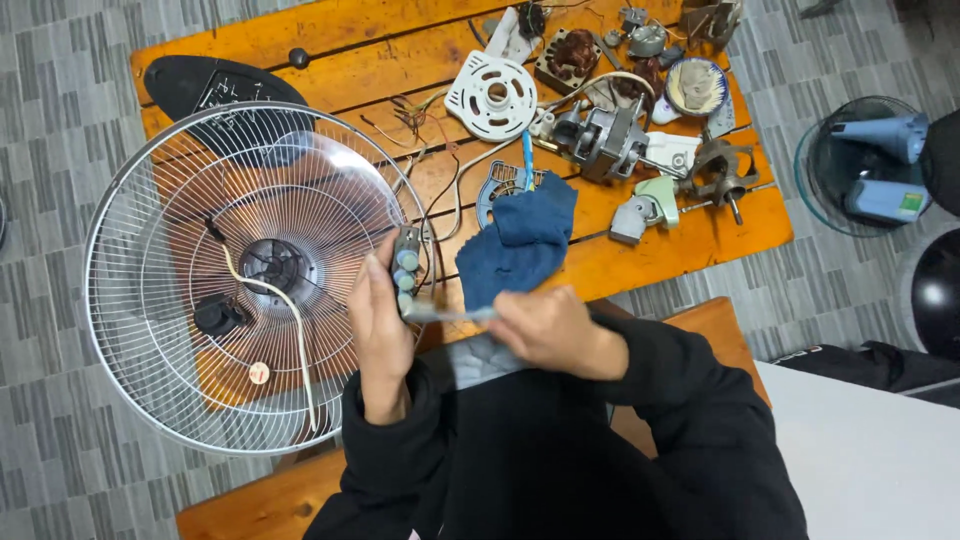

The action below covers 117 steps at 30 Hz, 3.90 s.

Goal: Cleaning a fan switch component using a small brush on a workshop table.

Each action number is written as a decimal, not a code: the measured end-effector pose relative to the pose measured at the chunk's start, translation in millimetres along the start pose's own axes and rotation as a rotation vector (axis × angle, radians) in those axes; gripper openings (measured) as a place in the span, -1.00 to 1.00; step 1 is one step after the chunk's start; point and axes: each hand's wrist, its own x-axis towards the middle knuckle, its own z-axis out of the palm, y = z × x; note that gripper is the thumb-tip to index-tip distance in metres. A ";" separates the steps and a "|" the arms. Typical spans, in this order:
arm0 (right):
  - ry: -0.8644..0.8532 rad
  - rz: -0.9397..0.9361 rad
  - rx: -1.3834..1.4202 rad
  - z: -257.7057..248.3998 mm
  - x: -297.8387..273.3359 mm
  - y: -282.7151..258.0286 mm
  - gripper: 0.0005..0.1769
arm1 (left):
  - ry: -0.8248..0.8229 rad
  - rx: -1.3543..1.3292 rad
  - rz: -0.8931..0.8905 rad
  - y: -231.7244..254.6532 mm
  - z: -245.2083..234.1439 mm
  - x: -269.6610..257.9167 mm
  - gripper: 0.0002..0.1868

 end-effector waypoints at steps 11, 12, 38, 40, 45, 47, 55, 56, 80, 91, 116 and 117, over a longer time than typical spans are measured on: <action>0.169 0.221 0.416 1.7 -10.9 36.2 -0.69 | -0.230 -1.241 -0.483 -6.0 9.2 3.3 -0.40; 0.152 0.222 0.410 2.7 -14.5 36.4 -0.71 | -0.353 -1.280 -0.485 -23.6 10.1 1.9 -0.26; -0.047 0.059 -0.005 -6.5 -8.5 12.7 -0.61 | -0.210 -1.007 -0.246 -18.6 1.7 -6.9 -0.45; -0.045 0.047 -0.012 -4.2 -5.7 9.1 -0.60 | -0.195 -0.985 -0.217 -13.0 0.0 -5.7 -0.47; -0.006 0.052 0.015 8.3 -21.4 30.3 -0.69 | -0.165 -0.814 -0.208 -1.6 -0.6 -7.9 -0.46; -0.041 0.037 0.098 3.5 -10.9 6.1 -0.68 | -0.163 -0.801 -0.205 3.2 -5.5 -6.4 -0.45; -0.036 -0.060 0.105 6.4 -11.2 9.4 -0.62 | -0.174 -0.797 -0.205 -11.8 -2.8 -5.4 -0.41; -0.025 -0.055 0.052 6.9 -13.7 17.9 -0.62 | -0.174 -0.787 -0.220 -7.8 -3.6 -5.9 -0.39; 0.014 -0.087 -0.010 1.1 -1.4 23.8 -0.60 | -0.197 -0.501 -0.179 5.7 -8.0 -3.5 -0.47; 0.019 -0.112 -0.010 3.8 -4.8 14.3 -0.60 | -0.169 -0.446 -0.129 13.6 -4.2 -5.1 -0.50; -0.014 -0.107 -0.008 -3.2 -3.3 13.2 -0.58 | -0.215 -0.483 -0.185 13.6 -14.4 -5.1 -0.47; -0.031 -0.145 0.056 -1.4 1.4 5.2 -0.56 | -0.229 -0.399 -0.125 15.2 -16.6 1.6 -0.47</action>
